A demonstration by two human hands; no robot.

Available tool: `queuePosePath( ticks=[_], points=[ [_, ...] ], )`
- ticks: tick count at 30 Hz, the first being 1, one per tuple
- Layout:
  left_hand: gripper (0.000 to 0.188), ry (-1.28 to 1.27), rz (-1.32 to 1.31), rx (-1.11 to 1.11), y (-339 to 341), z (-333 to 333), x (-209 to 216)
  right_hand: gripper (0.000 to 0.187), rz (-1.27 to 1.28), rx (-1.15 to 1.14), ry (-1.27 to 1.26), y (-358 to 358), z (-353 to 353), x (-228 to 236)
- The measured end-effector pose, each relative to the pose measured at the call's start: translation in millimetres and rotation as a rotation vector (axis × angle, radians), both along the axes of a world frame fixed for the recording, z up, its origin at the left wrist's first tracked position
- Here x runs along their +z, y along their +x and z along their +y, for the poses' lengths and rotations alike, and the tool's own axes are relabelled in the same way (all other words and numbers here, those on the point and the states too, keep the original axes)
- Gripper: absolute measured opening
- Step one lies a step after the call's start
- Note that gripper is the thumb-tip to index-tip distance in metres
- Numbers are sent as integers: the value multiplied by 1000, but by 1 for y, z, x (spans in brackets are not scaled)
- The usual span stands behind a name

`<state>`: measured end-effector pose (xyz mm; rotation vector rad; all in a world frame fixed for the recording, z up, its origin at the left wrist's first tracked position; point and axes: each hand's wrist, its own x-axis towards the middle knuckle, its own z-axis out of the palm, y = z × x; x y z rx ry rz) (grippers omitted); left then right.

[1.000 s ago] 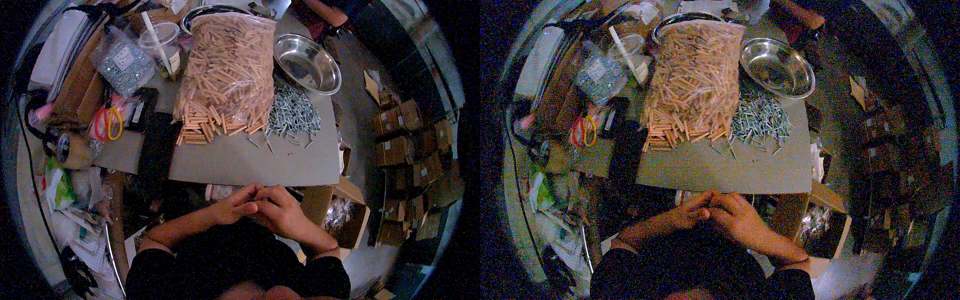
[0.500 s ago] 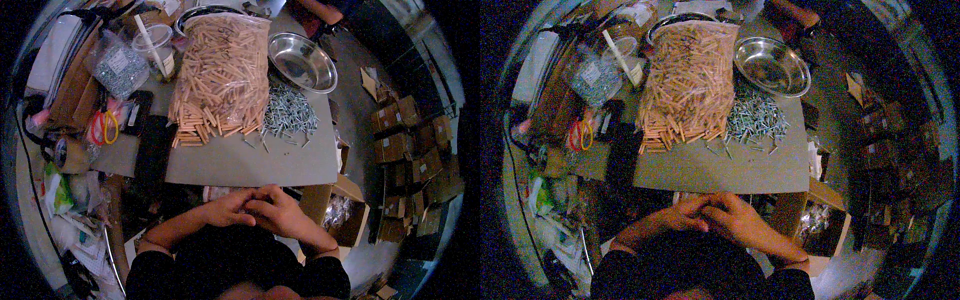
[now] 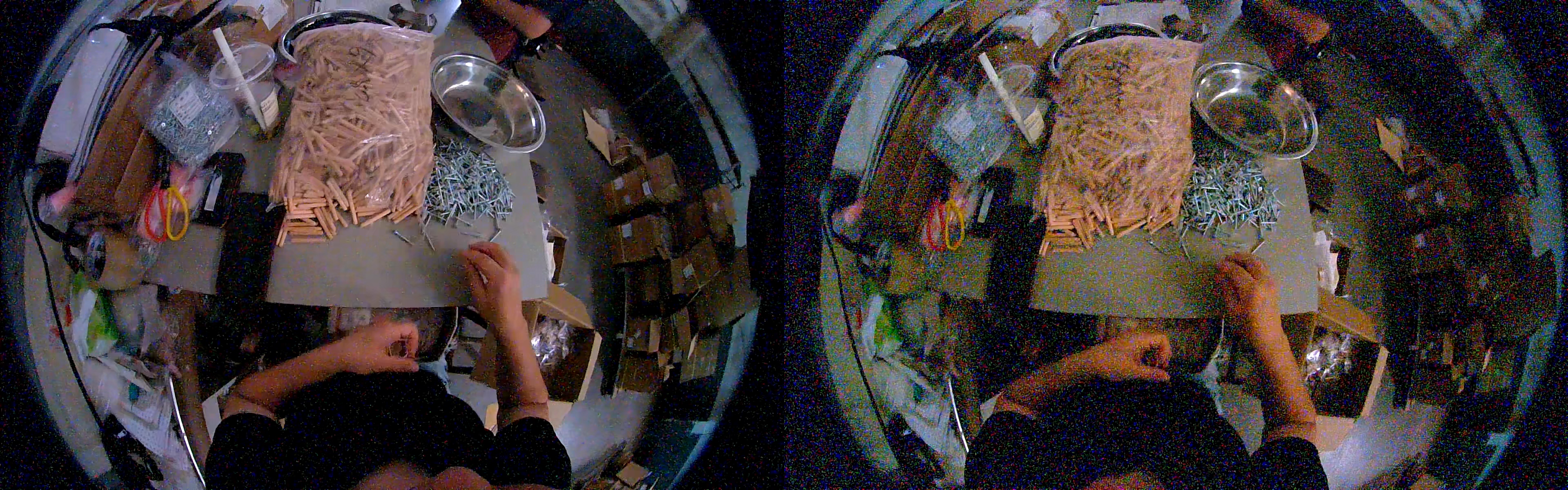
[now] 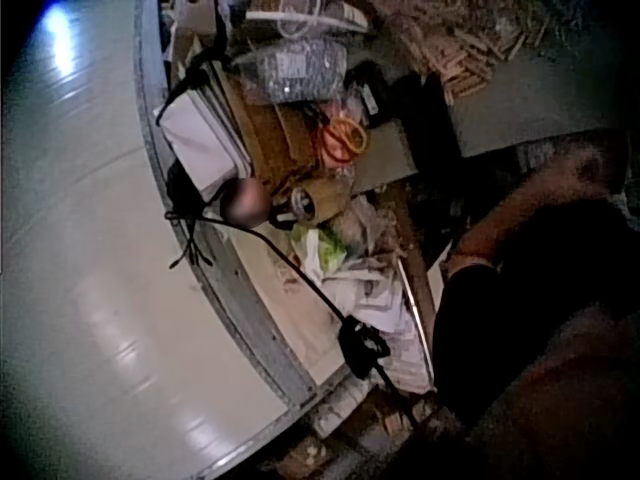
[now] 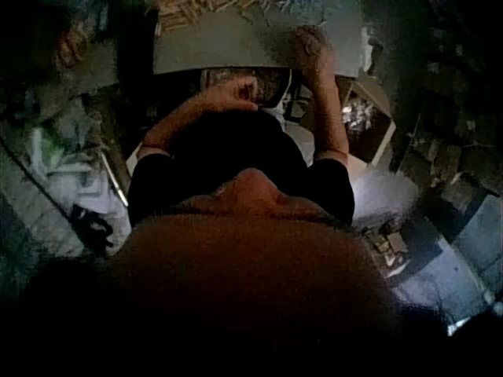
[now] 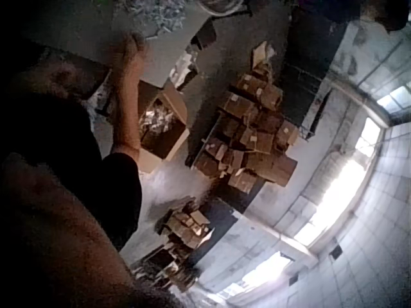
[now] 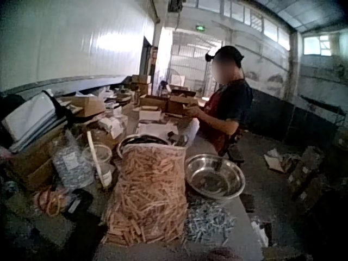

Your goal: The person repeatedly picks up small wooden dowels and metal nails from a table, inserts the nails into the dowels, and places the assembled units into a container. The task continues in a repetitive loop throughout the clip.

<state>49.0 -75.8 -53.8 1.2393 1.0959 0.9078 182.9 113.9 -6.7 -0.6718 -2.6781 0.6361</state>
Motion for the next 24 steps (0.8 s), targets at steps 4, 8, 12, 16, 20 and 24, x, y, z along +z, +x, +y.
queuePosePath(
  ticks=[4,8,12,16,20,24],
  points=[
    [23,259,-91,79,15,3,-16,25,-3,119,236,8,3,-12],
    [23,29,-5,-5,8,3,-5,21,-29,-2,194,47,25,-12],
    [28,-3,-167,127,22,-1,-20,22,-209,-268,560,65,72,6],
    [29,53,-265,108,32,8,-37,18,23,-124,276,44,76,-9],
    [29,21,-215,87,27,6,-38,17,-61,-3,343,25,73,-7],
    [29,118,-201,163,25,2,-39,17,-40,83,295,6,54,-5]
  ],
)
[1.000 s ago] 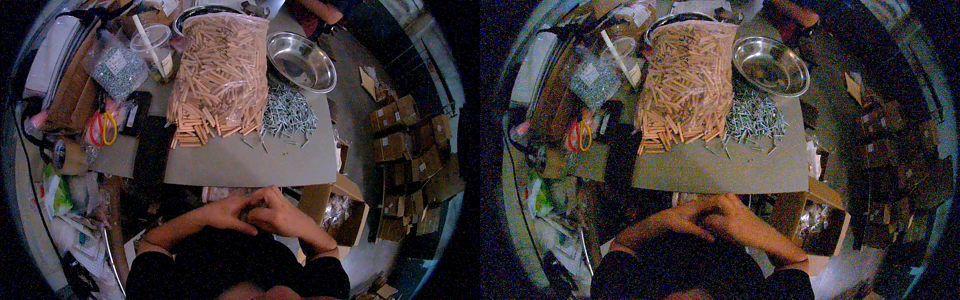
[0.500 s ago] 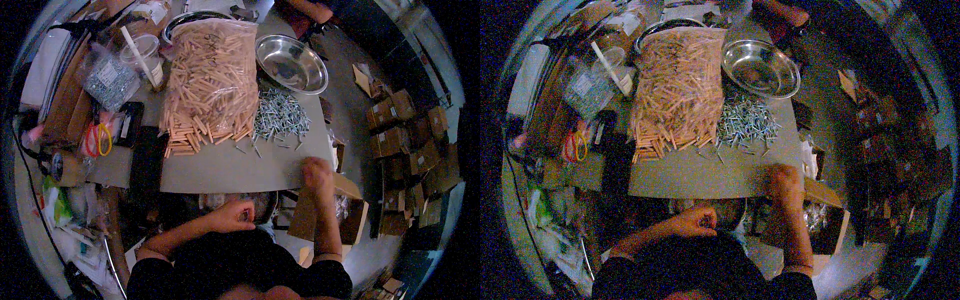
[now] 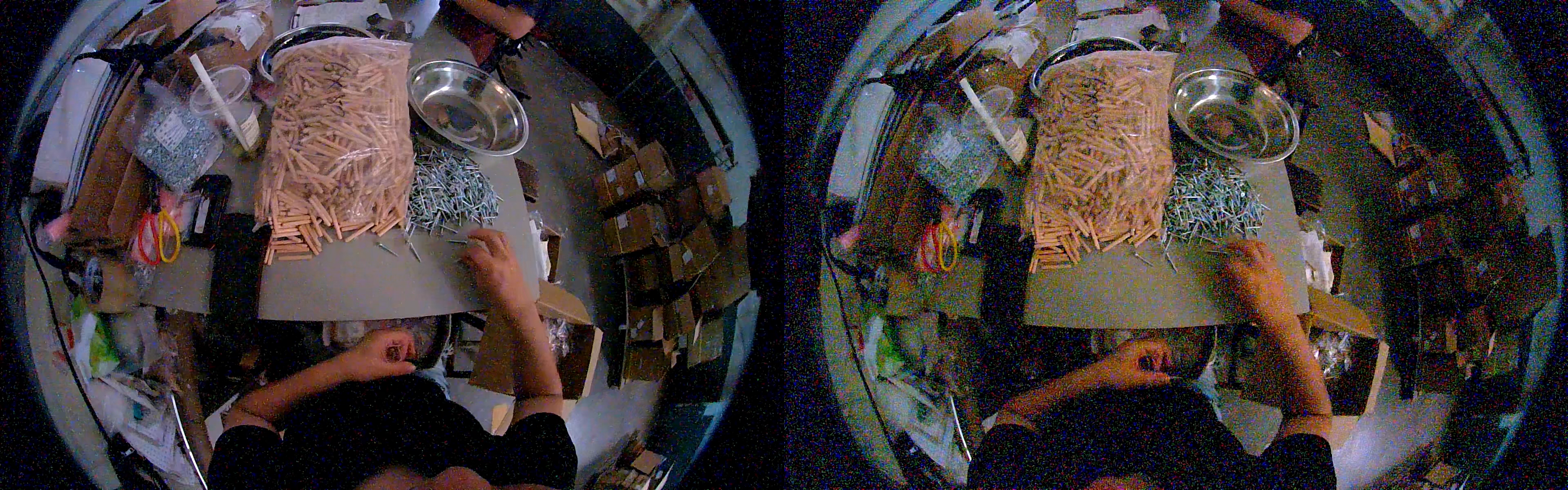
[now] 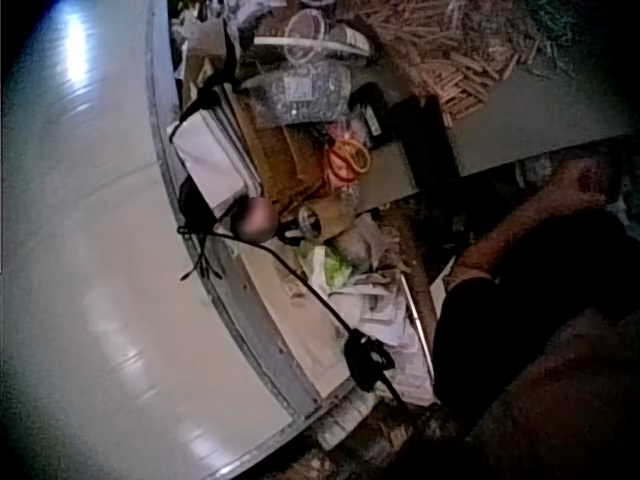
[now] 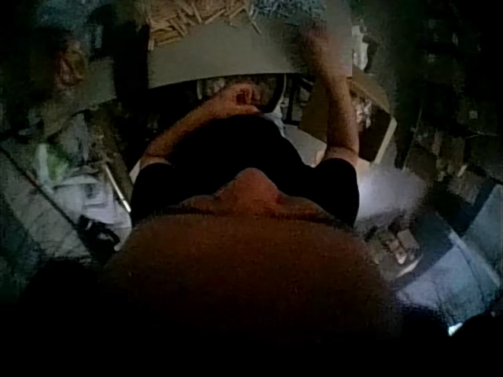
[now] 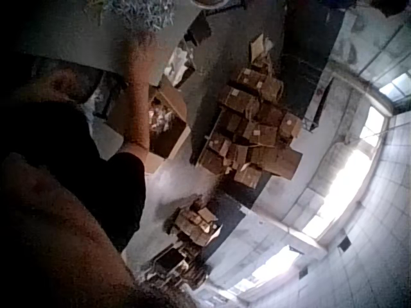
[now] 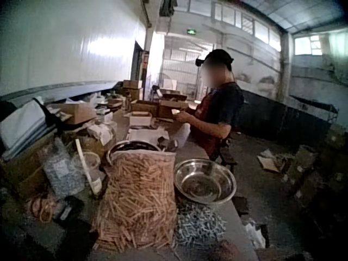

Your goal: The person repeatedly picks up small wooden dowels and metal nails from a table, inserts the nails into the dowels, and places the assembled units into a container. The task continues in a repetitive loop throughout the clip.

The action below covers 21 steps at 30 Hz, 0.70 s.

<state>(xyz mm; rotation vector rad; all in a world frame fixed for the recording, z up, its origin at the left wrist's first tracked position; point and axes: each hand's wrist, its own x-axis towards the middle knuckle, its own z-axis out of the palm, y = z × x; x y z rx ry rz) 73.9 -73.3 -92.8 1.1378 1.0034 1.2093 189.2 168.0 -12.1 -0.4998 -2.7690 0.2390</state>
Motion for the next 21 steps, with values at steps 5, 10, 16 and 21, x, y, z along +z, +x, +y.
queuePosePath(
  ticks=[5,10,16,21],
  points=[
    [29,20,48,-1,2,2,2,15,-57,-110,-174,-16,-6,-1],
    [30,-136,93,-77,1,5,3,16,-74,-42,-138,-34,-12,18],
    [31,-165,130,-60,7,6,-12,22,-129,13,-107,-32,1,8],
    [34,-167,96,-3,11,12,-29,20,-141,54,-190,-36,-3,16]
  ],
)
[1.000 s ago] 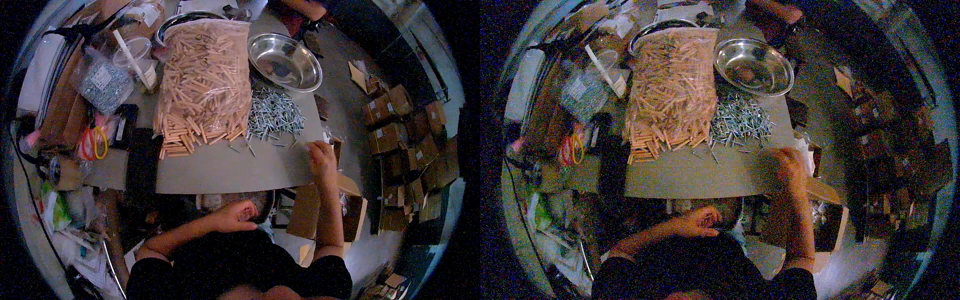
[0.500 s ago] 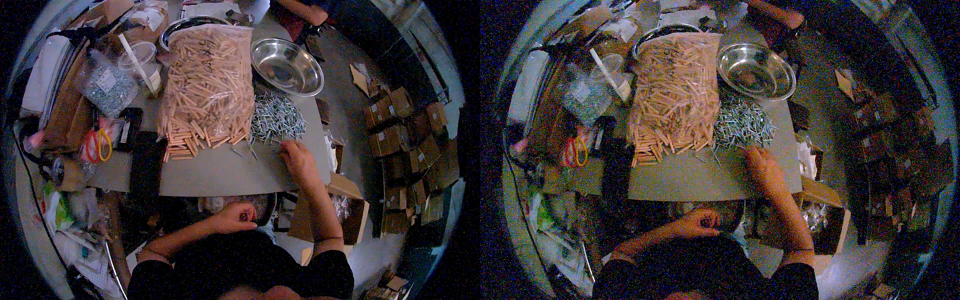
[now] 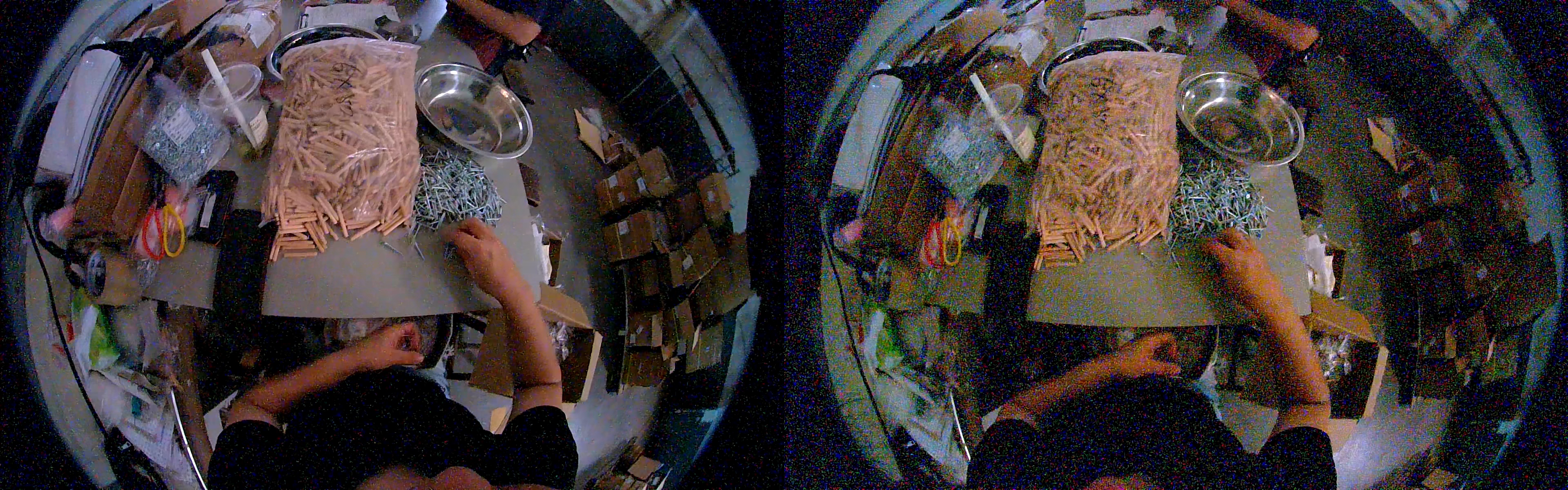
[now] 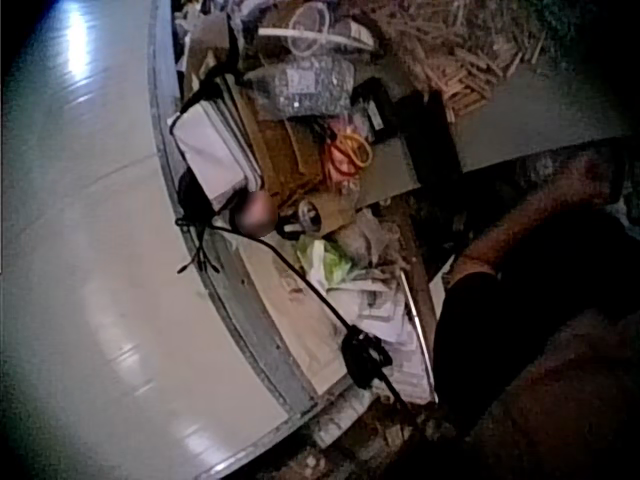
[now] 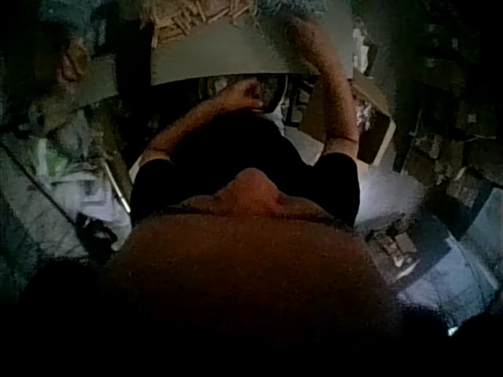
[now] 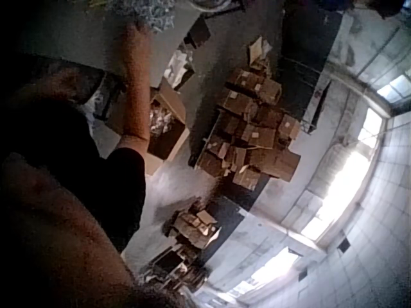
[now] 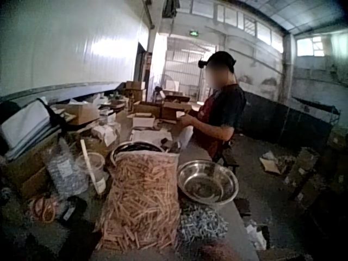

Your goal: The person repeatedly picks up small wooden dowels and metal nails from a table, inserts the nails into the dowels, and places the assembled units into a container. The task continues in a repetitive loop throughout the clip.

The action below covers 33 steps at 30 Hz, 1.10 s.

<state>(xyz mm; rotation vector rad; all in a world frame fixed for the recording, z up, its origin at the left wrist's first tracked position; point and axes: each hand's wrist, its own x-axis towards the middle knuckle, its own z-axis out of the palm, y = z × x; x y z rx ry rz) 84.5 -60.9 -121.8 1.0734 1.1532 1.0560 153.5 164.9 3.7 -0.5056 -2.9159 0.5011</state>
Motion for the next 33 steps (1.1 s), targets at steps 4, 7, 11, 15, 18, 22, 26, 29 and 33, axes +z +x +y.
queuePosePath(
  ticks=[4,7,11,15,18,22,26,29,33],
  points=[
    [36,-128,-107,55,-1,8,11,23,-119,27,-43,3,-14,8],
    [39,-153,-322,51,11,12,-19,25,-198,-58,-547,8,-45,9],
    [44,-239,-511,50,5,12,10,29,-138,375,-358,27,-73,-4],
    [50,-203,-508,-32,10,11,-12,31,-199,308,-603,30,-89,13],
    [55,-49,-510,24,5,3,15,26,-309,-24,-925,27,-100,46],
    [57,197,-132,46,-11,0,54,22,-33,304,-429,38,-100,34],
    [48,238,297,146,-29,-7,90,17,224,360,-307,38,-99,43],
    [30,500,419,354,-25,-9,78,16,185,266,-391,50,-99,27],
    [14,588,471,424,-26,-10,79,18,216,165,-362,45,-102,18]
  ],
)
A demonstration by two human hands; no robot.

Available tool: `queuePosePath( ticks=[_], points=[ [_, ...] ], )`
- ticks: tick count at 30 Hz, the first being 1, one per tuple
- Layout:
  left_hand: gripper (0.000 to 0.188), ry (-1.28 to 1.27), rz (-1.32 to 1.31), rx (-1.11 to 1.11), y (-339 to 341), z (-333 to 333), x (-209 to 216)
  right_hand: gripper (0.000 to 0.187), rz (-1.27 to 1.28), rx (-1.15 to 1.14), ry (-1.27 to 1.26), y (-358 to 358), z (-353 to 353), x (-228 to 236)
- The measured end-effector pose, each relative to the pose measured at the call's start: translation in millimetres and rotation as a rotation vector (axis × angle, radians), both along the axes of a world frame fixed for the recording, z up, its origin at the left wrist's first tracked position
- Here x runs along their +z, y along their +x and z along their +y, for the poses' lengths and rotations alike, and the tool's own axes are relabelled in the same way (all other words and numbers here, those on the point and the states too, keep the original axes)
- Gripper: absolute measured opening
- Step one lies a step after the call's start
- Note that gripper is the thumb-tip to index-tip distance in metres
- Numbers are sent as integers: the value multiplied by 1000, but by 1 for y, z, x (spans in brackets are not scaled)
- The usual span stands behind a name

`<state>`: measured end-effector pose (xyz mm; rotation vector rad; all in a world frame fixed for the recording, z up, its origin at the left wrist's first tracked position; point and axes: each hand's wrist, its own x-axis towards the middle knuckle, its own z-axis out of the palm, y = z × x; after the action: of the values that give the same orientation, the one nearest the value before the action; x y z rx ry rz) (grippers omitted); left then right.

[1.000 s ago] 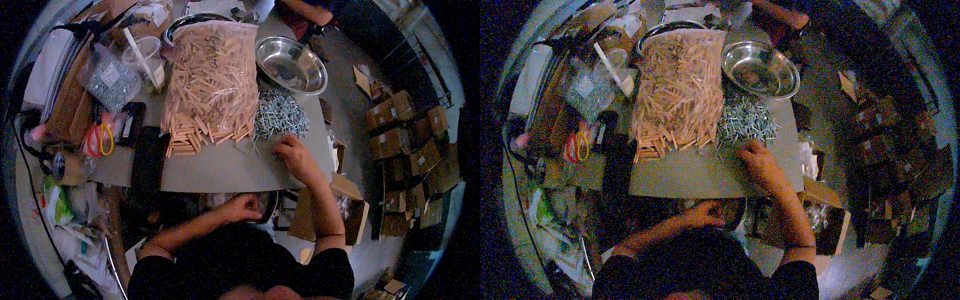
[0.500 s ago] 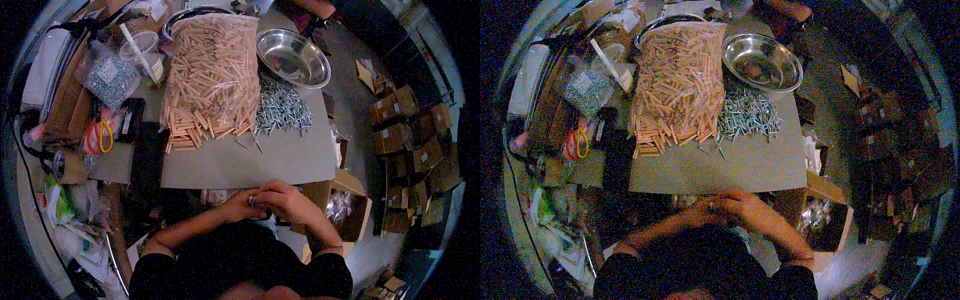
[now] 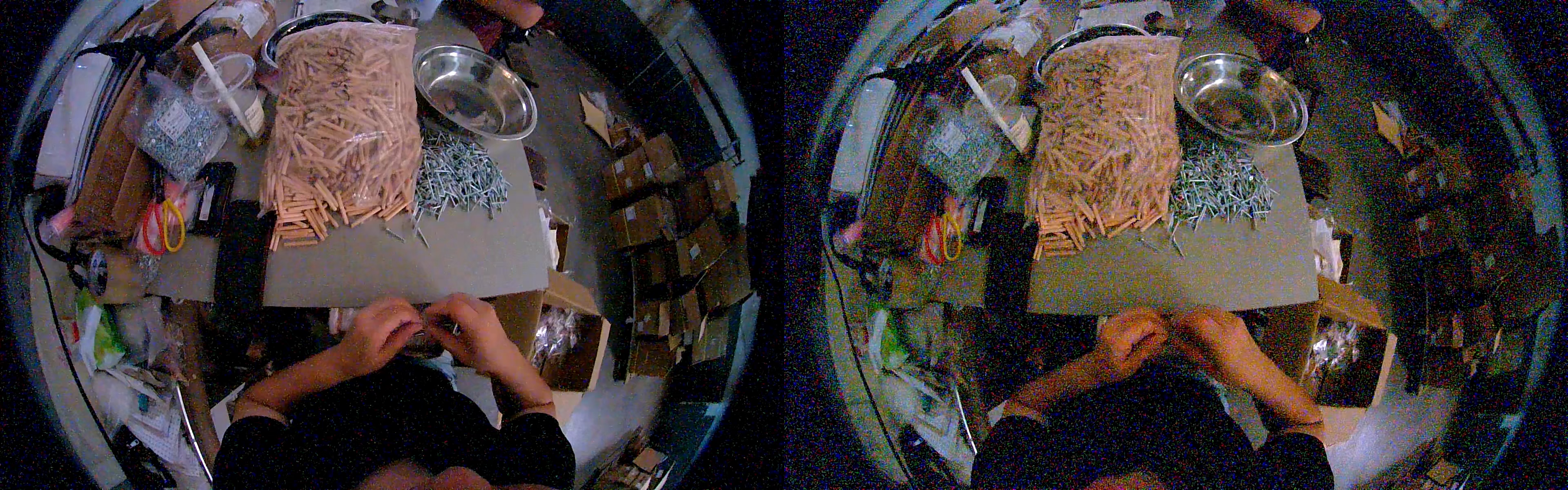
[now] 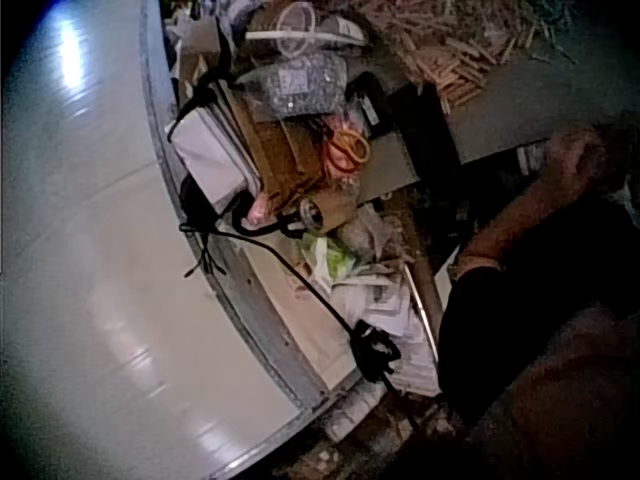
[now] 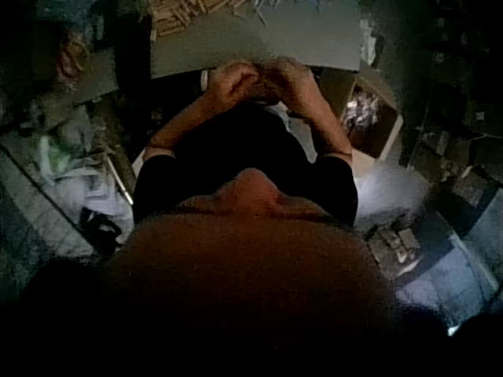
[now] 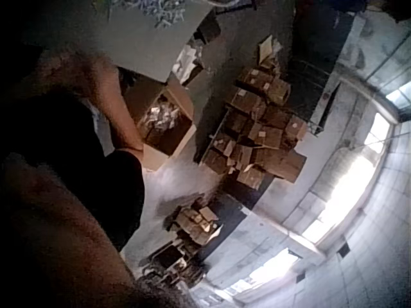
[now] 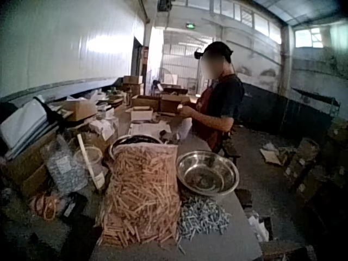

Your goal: The person repeatedly picks up small wooden dowels and metal nails from a table, inserts the nails into the dowels, and places the assembled units into a container. The task continues in a repetitive loop throughout the clip.

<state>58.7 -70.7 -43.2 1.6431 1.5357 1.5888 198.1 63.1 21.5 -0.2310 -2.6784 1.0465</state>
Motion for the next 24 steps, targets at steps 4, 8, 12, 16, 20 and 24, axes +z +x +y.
queuePosePath(
  ticks=[4,8,12,16,20,24],
  points=[
    [9,-14,13,21,2,1,2,17,-49,-3,3,-1,-3,-5],
    [9,-73,-56,4,8,1,-3,16,-74,-11,-69,8,-1,2],
    [15,-276,8,-128,19,5,-22,15,-241,-156,-19,47,17,-4],
    [24,-402,297,-148,36,13,-120,17,-525,-674,40,117,41,12],
    [47,-660,217,-234,37,38,-137,18,-352,-1035,389,155,50,32],
    [45,-540,122,-167,52,55,-158,16,-238,-967,383,166,58,-3]
  ],
)
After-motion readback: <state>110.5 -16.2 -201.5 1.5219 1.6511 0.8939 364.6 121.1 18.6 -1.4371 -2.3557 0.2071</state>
